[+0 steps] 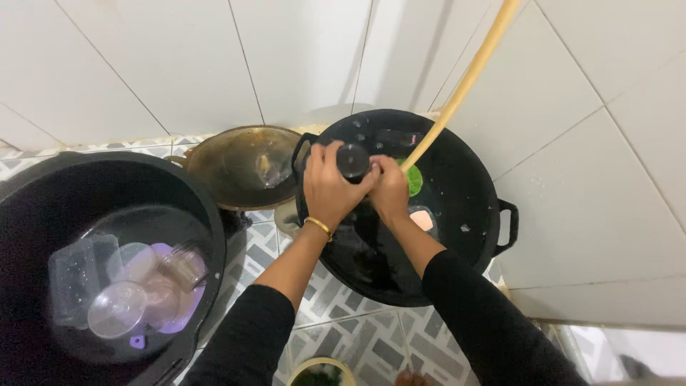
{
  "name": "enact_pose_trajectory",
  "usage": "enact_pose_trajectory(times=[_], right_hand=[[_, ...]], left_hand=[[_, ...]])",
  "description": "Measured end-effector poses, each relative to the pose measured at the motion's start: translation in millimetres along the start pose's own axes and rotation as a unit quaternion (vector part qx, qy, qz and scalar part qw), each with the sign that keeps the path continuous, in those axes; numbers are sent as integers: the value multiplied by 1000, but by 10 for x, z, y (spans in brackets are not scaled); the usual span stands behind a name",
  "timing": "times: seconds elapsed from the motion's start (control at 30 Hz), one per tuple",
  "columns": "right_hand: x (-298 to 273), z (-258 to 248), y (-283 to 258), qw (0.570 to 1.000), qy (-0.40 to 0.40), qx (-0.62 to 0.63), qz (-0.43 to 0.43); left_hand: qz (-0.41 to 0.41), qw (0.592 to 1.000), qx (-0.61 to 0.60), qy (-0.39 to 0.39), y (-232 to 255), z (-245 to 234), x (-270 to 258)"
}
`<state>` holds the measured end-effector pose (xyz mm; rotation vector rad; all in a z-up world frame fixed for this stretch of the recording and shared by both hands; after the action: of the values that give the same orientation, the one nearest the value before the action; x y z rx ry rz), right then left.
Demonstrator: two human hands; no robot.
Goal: Washing and rinsing various dishes, containers, and utensils in basins on the floor.
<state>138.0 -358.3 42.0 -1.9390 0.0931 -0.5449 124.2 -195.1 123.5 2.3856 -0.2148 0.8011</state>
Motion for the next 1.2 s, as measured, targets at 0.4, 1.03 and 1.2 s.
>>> enact_pose_trajectory(times=[0.4, 1.03, 1.2], right_hand=[[2, 275, -1052, 982, 100, 61, -147], [-1965, 4067, -817, 867, -402, 266, 128], [-1547, 3543, -716, 925, -311, 199, 88]], left_hand=[[-4, 994, -108, 13, -260, -592, 394], [-244, 958, 150, -15, -3570, -1847, -983], [-185, 976, 114, -18, -3245, -1415, -784]])
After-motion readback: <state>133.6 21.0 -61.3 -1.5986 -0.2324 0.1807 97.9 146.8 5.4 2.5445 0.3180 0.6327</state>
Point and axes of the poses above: each hand's wrist, its own x-axis towards the middle knuckle, its own z-axis out of the palm, y = z × x, the point moved 7 cm from there along x, towards the middle knuckle, and after that the axes turned 15 degrees about x, right-handed, at the moved point
